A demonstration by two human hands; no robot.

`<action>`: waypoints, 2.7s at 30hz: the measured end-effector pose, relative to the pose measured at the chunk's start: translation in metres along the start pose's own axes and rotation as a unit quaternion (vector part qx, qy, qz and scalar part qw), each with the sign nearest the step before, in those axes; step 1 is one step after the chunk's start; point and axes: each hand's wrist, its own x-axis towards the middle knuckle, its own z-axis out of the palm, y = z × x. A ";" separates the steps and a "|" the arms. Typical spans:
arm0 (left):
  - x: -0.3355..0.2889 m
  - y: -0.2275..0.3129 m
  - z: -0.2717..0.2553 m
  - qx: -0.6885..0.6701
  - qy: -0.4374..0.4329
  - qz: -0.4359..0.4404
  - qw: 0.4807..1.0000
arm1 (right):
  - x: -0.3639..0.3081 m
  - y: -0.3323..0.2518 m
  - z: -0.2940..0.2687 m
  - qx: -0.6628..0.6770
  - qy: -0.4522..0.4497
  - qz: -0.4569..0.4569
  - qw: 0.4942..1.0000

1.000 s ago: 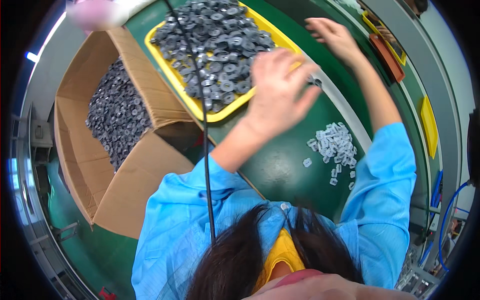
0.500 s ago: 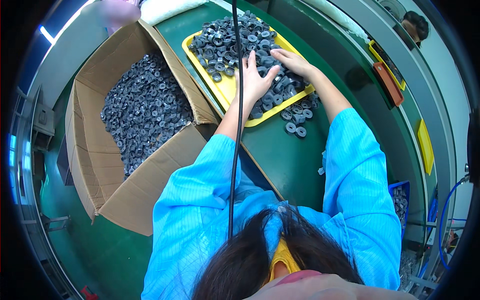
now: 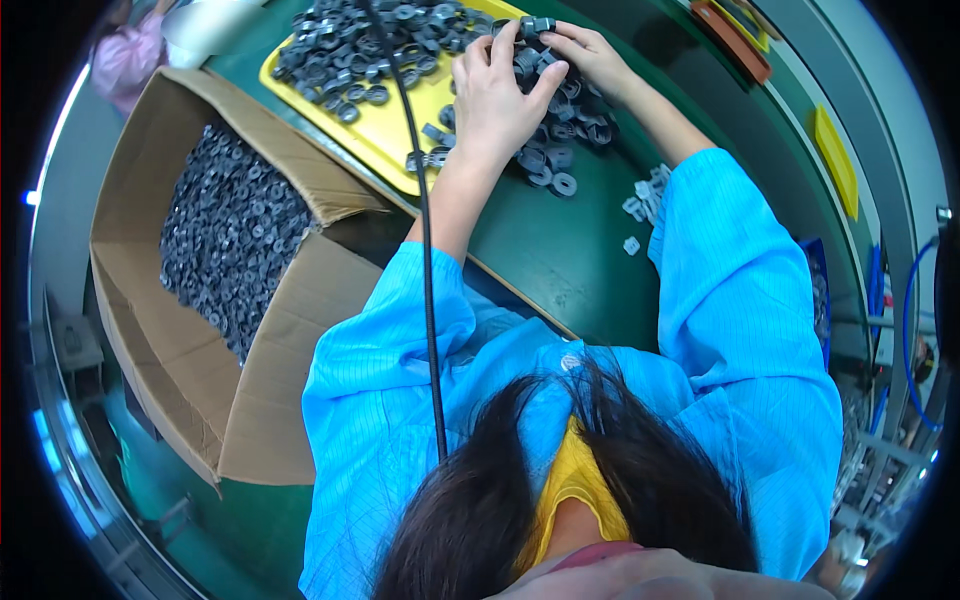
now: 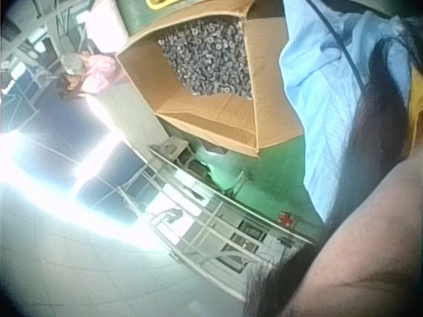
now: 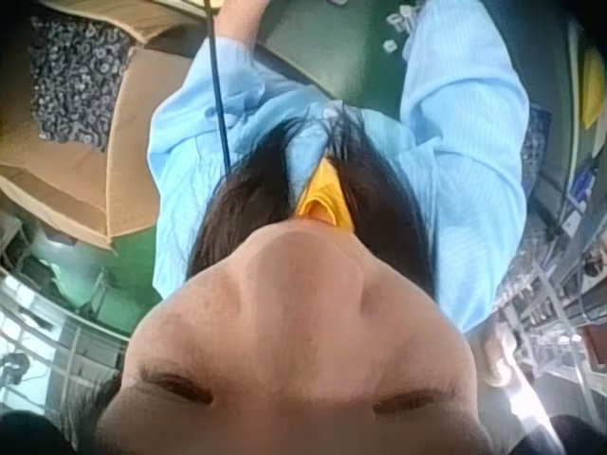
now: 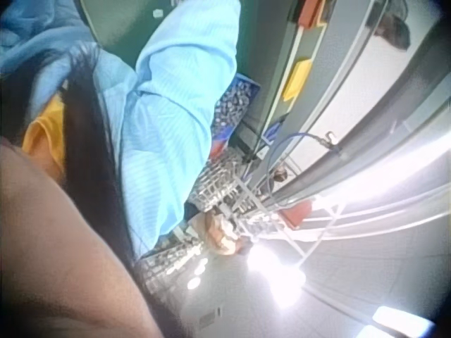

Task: Manually assembling small plastic housings with foam and rubber inserts on an industrial production line.

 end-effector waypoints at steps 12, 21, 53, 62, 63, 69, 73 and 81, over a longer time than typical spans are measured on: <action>-0.039 0.027 0.023 0.096 -0.035 0.199 0.975 | -0.097 0.037 -0.012 -0.338 0.140 -0.191 0.911; -0.056 0.070 0.004 -0.060 -0.124 0.195 0.971 | -0.153 -0.061 -0.063 -0.413 0.040 0.130 0.901; 0.058 0.050 0.145 -0.013 -0.546 0.101 0.832 | -0.312 0.021 -0.091 0.179 0.323 0.087 0.925; 0.024 0.101 0.161 -0.358 -0.478 -0.045 0.801 | -0.369 0.010 -0.085 0.116 0.381 0.152 0.904; 0.006 0.136 0.150 -0.375 -0.493 -0.140 0.772 | -0.383 0.009 -0.081 0.066 0.386 0.172 0.904; -0.043 0.153 0.123 -0.532 -0.560 -0.193 0.605 | -0.402 -0.038 -0.057 -0.147 0.334 0.236 0.901; -0.062 0.157 0.117 -0.483 -0.565 -0.130 0.656 | -0.396 -0.051 -0.036 -0.358 0.278 0.205 0.867; -0.084 0.172 0.108 -0.440 -0.541 -0.074 0.713 | -0.371 -0.086 -0.030 -0.170 0.265 0.267 0.911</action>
